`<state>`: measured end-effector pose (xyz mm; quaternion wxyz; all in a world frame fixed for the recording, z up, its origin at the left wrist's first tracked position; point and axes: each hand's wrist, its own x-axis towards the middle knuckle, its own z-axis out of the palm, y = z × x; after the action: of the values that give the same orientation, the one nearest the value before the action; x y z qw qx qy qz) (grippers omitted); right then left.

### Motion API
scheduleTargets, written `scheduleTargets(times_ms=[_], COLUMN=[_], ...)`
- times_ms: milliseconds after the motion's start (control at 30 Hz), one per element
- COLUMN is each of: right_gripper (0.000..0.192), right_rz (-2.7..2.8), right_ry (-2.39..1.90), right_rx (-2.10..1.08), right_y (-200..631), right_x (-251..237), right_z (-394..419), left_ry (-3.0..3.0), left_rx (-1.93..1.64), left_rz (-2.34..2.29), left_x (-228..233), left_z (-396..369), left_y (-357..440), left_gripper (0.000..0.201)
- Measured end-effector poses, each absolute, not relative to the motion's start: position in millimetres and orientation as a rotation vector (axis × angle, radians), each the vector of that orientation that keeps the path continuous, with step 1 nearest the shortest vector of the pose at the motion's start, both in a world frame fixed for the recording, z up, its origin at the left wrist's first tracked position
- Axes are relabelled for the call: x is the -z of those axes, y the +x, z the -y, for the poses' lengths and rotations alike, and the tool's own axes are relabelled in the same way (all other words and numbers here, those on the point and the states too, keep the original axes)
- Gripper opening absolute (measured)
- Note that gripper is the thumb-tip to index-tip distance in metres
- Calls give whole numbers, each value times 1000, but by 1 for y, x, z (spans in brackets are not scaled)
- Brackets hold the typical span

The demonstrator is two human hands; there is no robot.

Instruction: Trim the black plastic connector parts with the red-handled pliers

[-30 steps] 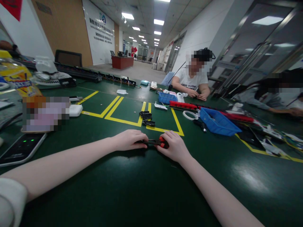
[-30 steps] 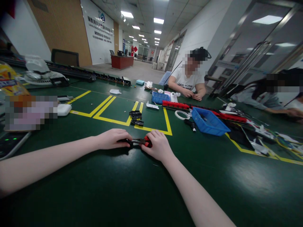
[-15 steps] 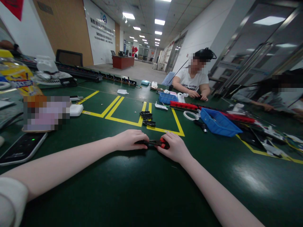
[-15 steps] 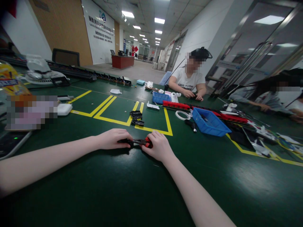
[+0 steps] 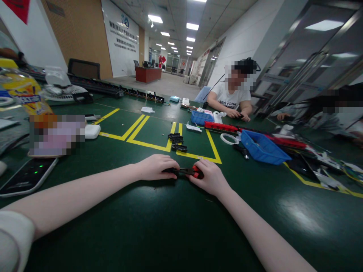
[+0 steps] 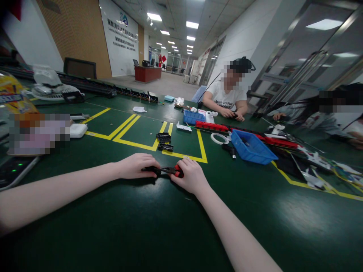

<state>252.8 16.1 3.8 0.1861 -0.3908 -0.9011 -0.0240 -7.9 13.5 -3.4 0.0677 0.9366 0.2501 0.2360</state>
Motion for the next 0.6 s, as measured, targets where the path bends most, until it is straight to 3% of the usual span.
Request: scheduleTargets(times_ms=[600], right_gripper=[21], right_rz=[2567], right_ry=[-1090], right_rx=[61], right_y=[253], right_x=[-5], right_z=[-17], left_ry=[2834], left_rx=[-656], left_rz=[-760], left_x=[3], left_z=[-14], left_y=[-7], left_gripper=[24])
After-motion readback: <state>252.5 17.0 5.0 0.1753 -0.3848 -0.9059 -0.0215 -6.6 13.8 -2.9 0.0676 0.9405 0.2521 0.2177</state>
